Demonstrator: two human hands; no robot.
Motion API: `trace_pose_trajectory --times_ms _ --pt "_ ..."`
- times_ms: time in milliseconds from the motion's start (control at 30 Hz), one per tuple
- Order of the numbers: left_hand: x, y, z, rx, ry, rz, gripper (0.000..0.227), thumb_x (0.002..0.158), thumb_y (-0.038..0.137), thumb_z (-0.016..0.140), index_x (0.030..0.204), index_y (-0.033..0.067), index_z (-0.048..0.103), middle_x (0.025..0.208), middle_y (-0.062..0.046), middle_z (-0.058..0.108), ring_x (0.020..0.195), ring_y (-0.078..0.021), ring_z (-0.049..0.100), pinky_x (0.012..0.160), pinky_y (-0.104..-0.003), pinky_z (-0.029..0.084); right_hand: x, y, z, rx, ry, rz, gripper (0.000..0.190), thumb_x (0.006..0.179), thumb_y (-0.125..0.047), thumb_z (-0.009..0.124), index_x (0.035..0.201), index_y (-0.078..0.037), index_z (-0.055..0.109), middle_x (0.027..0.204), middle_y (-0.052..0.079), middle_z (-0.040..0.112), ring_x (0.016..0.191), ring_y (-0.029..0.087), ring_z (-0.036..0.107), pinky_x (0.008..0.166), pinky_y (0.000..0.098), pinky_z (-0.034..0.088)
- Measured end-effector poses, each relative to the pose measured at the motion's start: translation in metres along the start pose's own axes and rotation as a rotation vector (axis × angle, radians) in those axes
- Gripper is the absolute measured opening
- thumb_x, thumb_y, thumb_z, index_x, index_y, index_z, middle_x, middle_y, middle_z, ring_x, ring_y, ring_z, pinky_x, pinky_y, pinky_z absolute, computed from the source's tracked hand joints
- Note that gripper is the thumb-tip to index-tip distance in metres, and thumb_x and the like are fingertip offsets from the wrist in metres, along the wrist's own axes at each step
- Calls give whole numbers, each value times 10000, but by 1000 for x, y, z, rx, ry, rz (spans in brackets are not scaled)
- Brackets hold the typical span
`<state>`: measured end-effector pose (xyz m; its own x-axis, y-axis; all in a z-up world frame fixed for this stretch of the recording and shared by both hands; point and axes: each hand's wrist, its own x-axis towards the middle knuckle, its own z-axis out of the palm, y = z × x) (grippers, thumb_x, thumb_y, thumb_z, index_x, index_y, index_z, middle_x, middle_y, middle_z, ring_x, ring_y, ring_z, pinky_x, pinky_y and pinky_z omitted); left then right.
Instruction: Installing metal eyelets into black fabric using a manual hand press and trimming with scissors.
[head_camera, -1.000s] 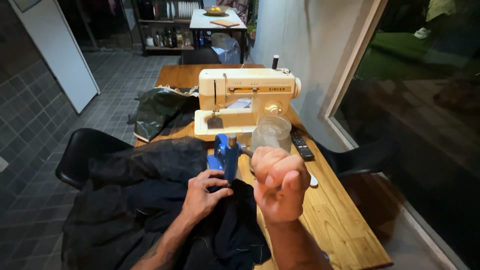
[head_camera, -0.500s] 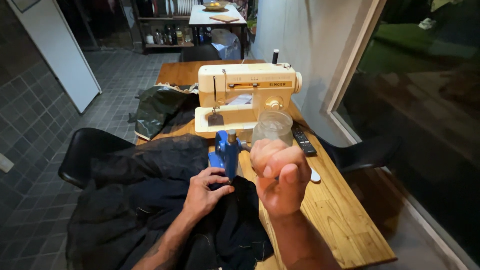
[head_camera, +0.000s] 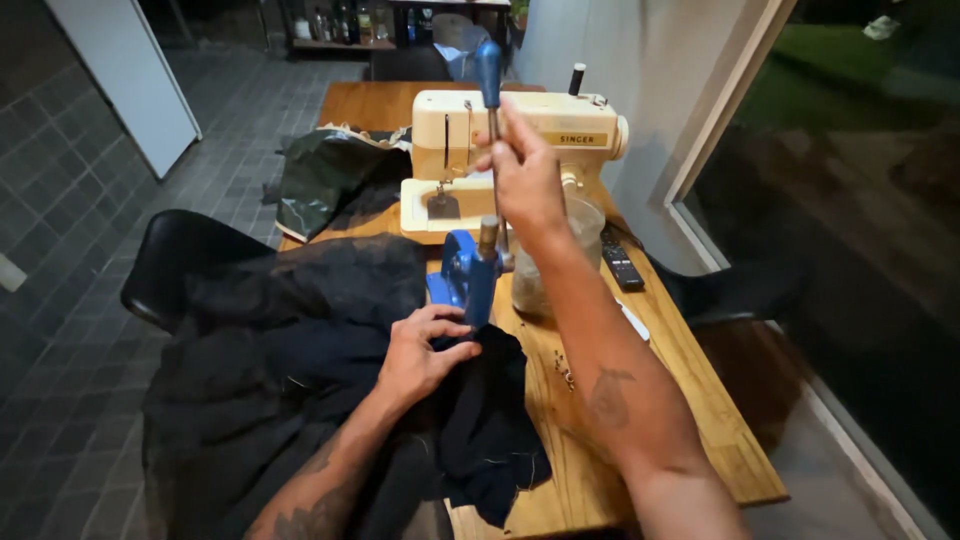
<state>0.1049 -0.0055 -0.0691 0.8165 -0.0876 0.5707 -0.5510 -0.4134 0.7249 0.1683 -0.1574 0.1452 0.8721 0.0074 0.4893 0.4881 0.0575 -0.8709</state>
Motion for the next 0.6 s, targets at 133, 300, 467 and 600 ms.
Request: trace_pose_trajectory --times_ms 133,300,467,600 --pt "6 0 -5 -21 27 -30 308 632 232 959 910 177 837 1121 -62 766 1062 -333 714 947 -430 560 0 56 -10 73 -47 -57 472 955 32 516 1417 -21 591 1152 176 741 872 137 736 647 149 428" --pt "10 17 -11 -13 -56 -401 719 566 346 986 1198 135 715 1182 -151 684 1159 -343 674 1002 -447 542 -34 66 -20 220 -72 94 411 1013 -71 563 1422 -35 592 1191 189 747 948 183 749 744 180 512" --pt "11 33 -22 -36 -239 -650 925 629 475 939 1411 137 580 1221 -224 717 1208 -392 665 988 -456 549 -91 77 -28 -222 138 159 296 1024 -155 566 1269 -148 733 1248 87 745 1164 175 657 1061 328 486" --pt "11 27 -16 -15 -279 -706 856 630 506 927 1361 156 649 1188 -192 736 1174 -349 693 946 -419 564 -111 137 -48 -251 55 343 340 946 -37 631 1251 -148 732 1100 44 742 999 161 660 911 333 534"
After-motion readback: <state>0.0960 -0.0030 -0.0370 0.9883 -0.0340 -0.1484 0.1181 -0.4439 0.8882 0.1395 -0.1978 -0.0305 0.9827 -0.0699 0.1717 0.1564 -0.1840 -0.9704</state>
